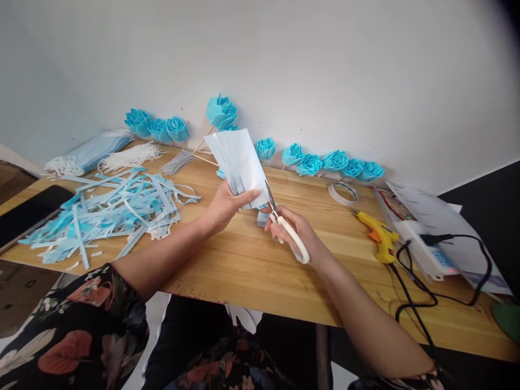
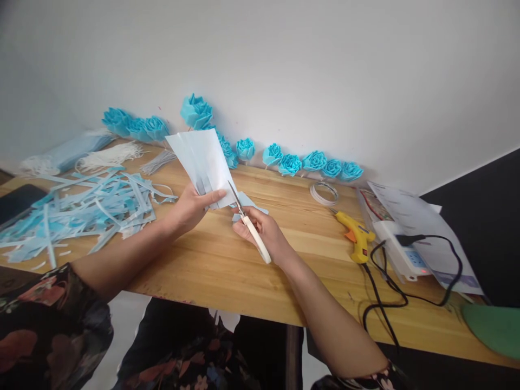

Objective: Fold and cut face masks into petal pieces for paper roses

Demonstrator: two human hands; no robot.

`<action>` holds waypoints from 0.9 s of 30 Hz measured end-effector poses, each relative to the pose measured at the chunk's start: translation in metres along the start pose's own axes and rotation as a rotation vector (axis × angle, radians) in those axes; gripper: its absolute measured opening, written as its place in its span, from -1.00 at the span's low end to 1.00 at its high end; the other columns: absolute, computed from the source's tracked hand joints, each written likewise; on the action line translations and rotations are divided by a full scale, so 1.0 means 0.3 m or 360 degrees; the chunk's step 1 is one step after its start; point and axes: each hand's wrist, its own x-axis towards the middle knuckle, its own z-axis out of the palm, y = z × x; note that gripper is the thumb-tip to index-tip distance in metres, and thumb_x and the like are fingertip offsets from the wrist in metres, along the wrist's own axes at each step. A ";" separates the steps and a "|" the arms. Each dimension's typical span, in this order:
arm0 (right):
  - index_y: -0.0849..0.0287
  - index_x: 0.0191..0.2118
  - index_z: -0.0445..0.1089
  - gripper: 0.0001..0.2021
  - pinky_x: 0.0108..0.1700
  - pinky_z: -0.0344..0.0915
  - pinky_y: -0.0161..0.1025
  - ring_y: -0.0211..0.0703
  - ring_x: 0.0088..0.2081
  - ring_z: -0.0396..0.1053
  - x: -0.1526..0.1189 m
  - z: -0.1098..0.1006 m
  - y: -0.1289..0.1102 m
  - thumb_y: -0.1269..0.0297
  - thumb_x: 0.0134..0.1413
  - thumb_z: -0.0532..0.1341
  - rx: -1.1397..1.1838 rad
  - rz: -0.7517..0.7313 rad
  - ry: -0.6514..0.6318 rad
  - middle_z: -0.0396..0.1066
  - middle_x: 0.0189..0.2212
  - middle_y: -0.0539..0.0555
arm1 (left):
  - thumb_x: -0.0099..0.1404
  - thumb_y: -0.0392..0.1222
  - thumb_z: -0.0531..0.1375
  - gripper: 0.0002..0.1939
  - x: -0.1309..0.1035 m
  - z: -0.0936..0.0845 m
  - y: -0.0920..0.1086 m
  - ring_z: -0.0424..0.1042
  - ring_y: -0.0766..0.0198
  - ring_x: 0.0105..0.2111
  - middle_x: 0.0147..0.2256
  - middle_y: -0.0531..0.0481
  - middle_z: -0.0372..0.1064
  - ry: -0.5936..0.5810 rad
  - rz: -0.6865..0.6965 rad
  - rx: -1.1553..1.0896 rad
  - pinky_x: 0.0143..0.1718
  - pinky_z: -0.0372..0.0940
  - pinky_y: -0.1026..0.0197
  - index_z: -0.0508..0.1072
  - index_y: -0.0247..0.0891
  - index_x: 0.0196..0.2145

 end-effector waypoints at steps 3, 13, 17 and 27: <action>0.19 0.01 0.35 -0.53 -0.40 0.14 -0.27 -0.27 -0.44 0.23 0.001 -0.003 0.004 -0.05 0.10 0.24 -0.0027 -0.0025 0.0014 0.35 -0.37 0.04 | 0.04 -0.11 0.43 -0.60 0.000 0.000 -0.001 0.44 0.23 -0.31 -0.28 -0.06 0.47 0.0006 -0.0007 -0.0011 -0.26 0.33 0.19 0.46 -0.32 -0.20; 0.21 0.02 0.35 -0.53 -0.42 0.14 -0.27 -0.27 -0.44 0.24 0.000 -0.003 0.007 -0.03 0.12 0.23 -0.0031 -0.0032 0.0011 0.34 -0.37 0.04 | 0.05 -0.10 0.42 -0.56 -0.001 0.002 -0.004 0.45 0.18 -0.26 -0.24 -0.08 0.48 0.0017 0.0012 0.0026 -0.21 0.34 0.14 0.43 -0.31 -0.15; 0.22 0.02 0.35 -0.52 -0.43 0.15 -0.28 -0.26 -0.44 0.24 0.000 -0.005 0.006 -0.03 0.11 0.23 -0.0043 -0.0025 0.0007 0.35 -0.36 0.05 | 0.04 -0.08 0.42 -0.55 -0.002 0.003 -0.002 0.46 0.17 -0.25 -0.24 -0.08 0.48 0.0015 -0.0002 0.0041 -0.19 0.35 0.13 0.44 -0.31 -0.16; 0.20 0.01 0.38 -0.47 -0.52 0.17 -0.31 -0.28 -0.49 0.23 0.003 0.003 0.002 -0.10 0.06 0.26 0.0020 0.0021 0.0056 0.33 -0.42 0.03 | 0.01 -0.07 0.43 -0.54 -0.005 0.010 0.012 0.47 0.13 -0.23 -0.23 -0.09 0.50 0.0020 -0.0042 0.0037 -0.18 0.35 0.11 0.45 -0.31 -0.18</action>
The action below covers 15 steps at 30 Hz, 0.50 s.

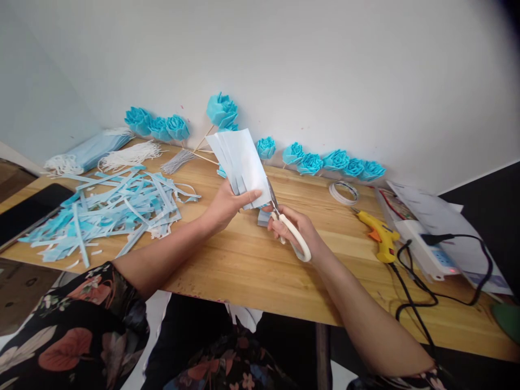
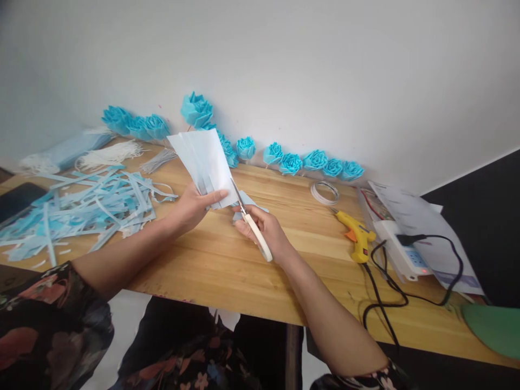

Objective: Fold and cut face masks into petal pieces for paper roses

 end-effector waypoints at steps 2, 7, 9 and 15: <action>0.18 -0.01 0.39 -0.49 -0.54 0.16 -0.32 -0.29 -0.51 0.22 -0.001 0.000 -0.004 -0.10 0.05 0.27 0.0010 0.0011 0.0007 0.32 -0.45 0.01 | 0.02 -0.08 0.43 -0.55 0.000 0.000 0.000 0.47 0.13 -0.24 -0.24 -0.09 0.50 0.0002 -0.0002 0.0005 -0.19 0.35 0.12 0.45 -0.31 -0.18; 0.20 0.00 0.41 -0.50 -0.56 0.16 -0.34 -0.32 -0.53 0.22 -0.003 0.002 -0.009 -0.05 0.04 0.29 0.0022 0.0027 0.0030 0.30 -0.50 -0.03 | 0.03 -0.09 0.43 -0.55 0.000 -0.001 -0.003 0.47 0.14 -0.24 -0.23 -0.10 0.50 0.0007 -0.0009 0.0005 -0.19 0.34 0.13 0.45 -0.32 -0.16; 0.22 0.00 0.42 -0.51 -0.57 0.15 -0.34 -0.33 -0.54 0.22 -0.004 0.003 -0.007 -0.02 0.04 0.29 0.0028 0.0031 0.0051 0.30 -0.50 -0.03 | 0.04 -0.09 0.42 -0.56 -0.001 -0.001 -0.001 0.47 0.15 -0.24 -0.23 -0.10 0.49 0.0002 -0.0004 0.0004 -0.19 0.34 0.14 0.46 -0.33 -0.17; 0.24 0.02 0.43 -0.49 -0.59 0.12 -0.34 -0.36 -0.59 0.17 -0.007 0.006 0.000 0.01 0.03 0.30 0.0091 0.0062 0.0086 0.28 -0.53 -0.05 | 0.04 -0.09 0.42 -0.56 -0.001 -0.001 0.001 0.47 0.15 -0.22 -0.22 -0.10 0.50 -0.0012 0.0028 -0.0013 -0.17 0.35 0.13 0.45 -0.33 -0.16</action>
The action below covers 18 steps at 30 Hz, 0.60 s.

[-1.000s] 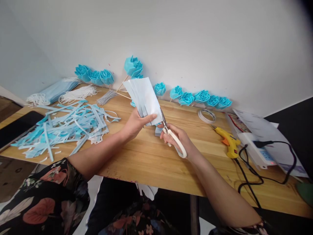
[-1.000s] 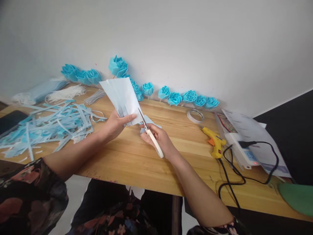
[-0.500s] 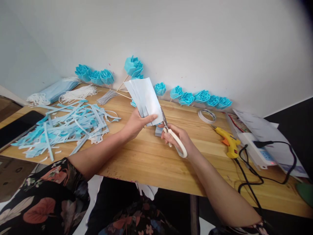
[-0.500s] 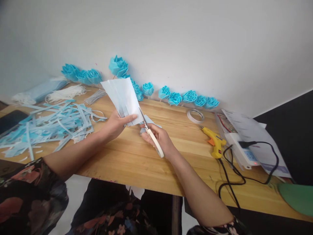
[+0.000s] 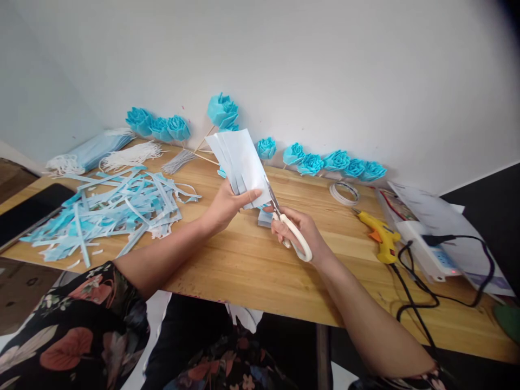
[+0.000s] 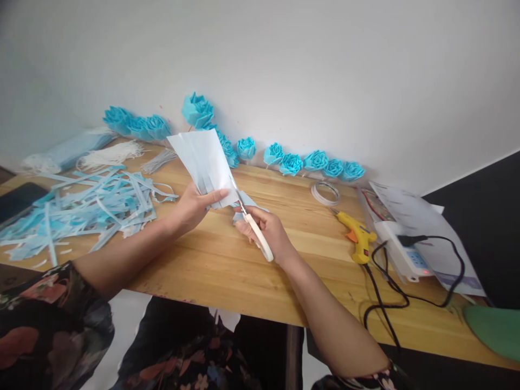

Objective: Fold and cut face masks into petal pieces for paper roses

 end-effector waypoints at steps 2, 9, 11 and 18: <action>0.25 0.03 0.43 -0.49 -0.60 0.10 -0.34 -0.38 -0.61 0.16 -0.001 0.001 -0.001 0.03 0.02 0.31 0.0018 0.0027 0.0012 0.27 -0.55 -0.06 | 0.04 -0.09 0.42 -0.55 0.001 -0.001 -0.003 0.47 0.15 -0.23 -0.22 -0.10 0.50 0.0005 0.0011 -0.0008 -0.17 0.35 0.13 0.45 -0.32 -0.16; 0.26 0.01 0.45 -0.50 -0.62 0.08 -0.35 -0.39 -0.63 0.15 -0.001 0.004 -0.006 0.05 0.00 0.32 0.0034 0.0049 0.0057 0.27 -0.59 -0.09 | 0.03 -0.09 0.43 -0.56 0.000 0.002 -0.001 0.47 0.15 -0.24 -0.24 -0.08 0.49 0.0036 0.0022 -0.0012 -0.15 0.35 0.12 0.44 -0.31 -0.18; 0.26 0.01 0.45 -0.51 -0.62 0.08 -0.35 -0.39 -0.64 0.15 -0.002 0.007 -0.006 0.06 -0.01 0.32 0.0045 0.0057 0.0071 0.26 -0.60 -0.09 | 0.03 -0.09 0.43 -0.56 0.000 0.003 0.000 0.47 0.15 -0.23 -0.23 -0.08 0.49 0.0035 0.0033 -0.0014 -0.15 0.34 0.12 0.44 -0.30 -0.18; 0.25 0.02 0.46 -0.46 -0.65 0.05 -0.36 -0.40 -0.66 0.13 0.002 0.010 0.011 0.02 -0.06 0.36 0.0116 0.0084 0.0096 0.27 -0.60 -0.10 | 0.04 -0.06 0.41 -0.55 0.006 -0.003 -0.010 0.47 0.12 -0.20 -0.21 -0.10 0.49 0.0028 0.0060 -0.0015 -0.13 0.36 0.10 0.44 -0.30 -0.16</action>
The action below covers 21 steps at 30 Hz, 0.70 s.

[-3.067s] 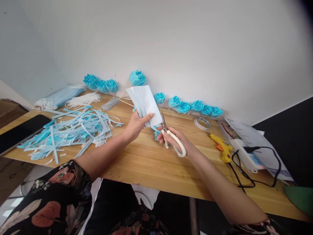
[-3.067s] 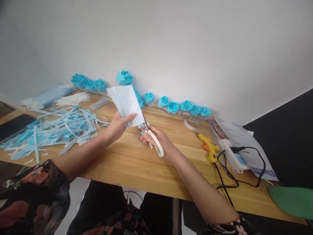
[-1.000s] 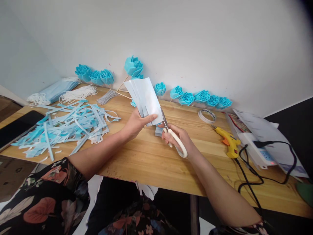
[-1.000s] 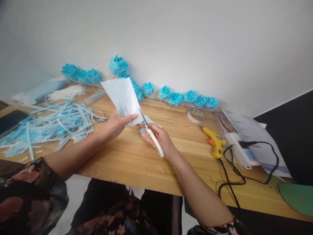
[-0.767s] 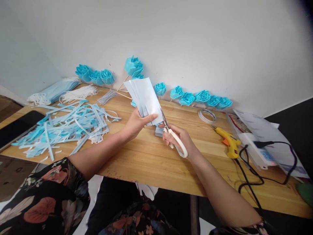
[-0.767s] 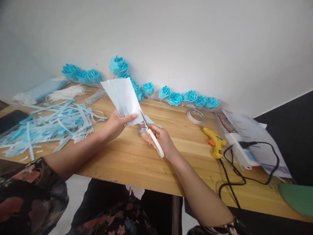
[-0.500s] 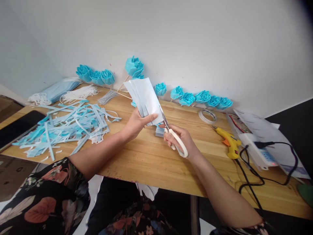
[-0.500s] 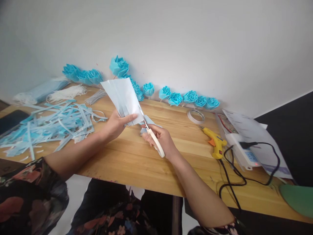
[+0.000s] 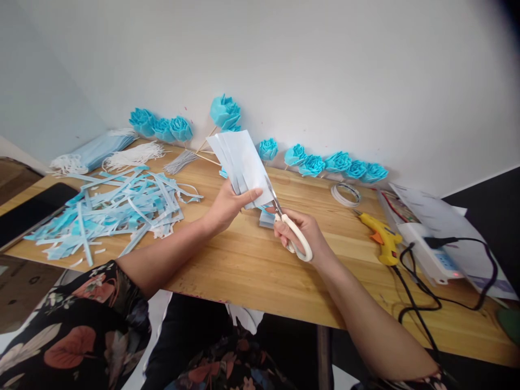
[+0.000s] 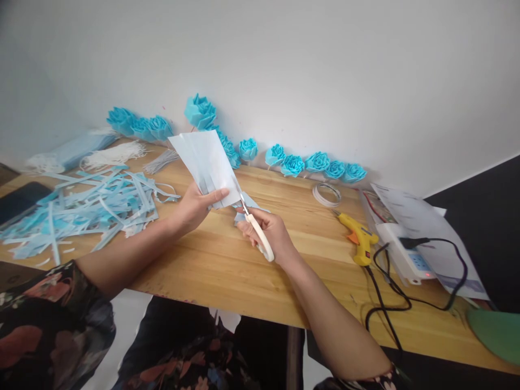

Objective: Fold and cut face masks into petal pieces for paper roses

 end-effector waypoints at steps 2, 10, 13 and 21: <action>0.25 0.03 0.45 -0.44 -0.65 0.05 -0.36 -0.41 -0.66 0.12 0.001 0.000 0.002 0.03 -0.07 0.37 0.0014 0.0015 0.0002 0.27 -0.60 -0.10 | 0.07 -0.07 0.39 -0.55 -0.001 -0.002 0.000 0.47 0.13 -0.19 -0.18 -0.10 0.49 0.0030 -0.0007 -0.0026 -0.13 0.35 0.12 0.43 -0.30 -0.13; 0.20 0.30 0.11 -0.19 -0.63 0.11 -0.38 -0.37 -0.64 0.20 0.000 -0.002 -0.019 -0.02 -0.03 0.33 -0.0024 0.0016 -0.0135 0.35 -0.56 -0.09 | 0.04 -0.12 0.38 -0.55 -0.007 0.000 0.010 0.47 0.12 -0.21 -0.21 -0.11 0.49 0.0101 -0.0039 0.0007 -0.16 0.37 0.12 0.42 -0.31 -0.13; 0.14 0.44 -0.34 0.07 -0.61 0.15 -0.37 -0.33 -0.61 0.24 0.001 -0.006 -0.017 -0.05 0.00 0.33 0.0010 -0.0023 -0.0161 0.38 -0.53 -0.09 | 0.05 -0.11 0.38 -0.55 -0.009 0.002 0.012 0.48 0.10 -0.19 -0.19 -0.12 0.50 0.0094 -0.0027 0.0008 -0.14 0.37 0.10 0.42 -0.32 -0.13; 0.13 0.44 -0.49 0.12 -0.57 0.18 -0.32 -0.29 -0.57 0.25 0.004 -0.015 -0.009 -0.05 0.04 0.32 0.0015 -0.0068 -0.0198 0.39 -0.49 -0.05 | 0.03 -0.08 0.40 -0.52 -0.010 0.002 0.007 0.48 0.06 -0.15 -0.17 -0.13 0.50 0.0040 -0.0043 0.0007 -0.09 0.38 0.05 0.43 -0.32 -0.12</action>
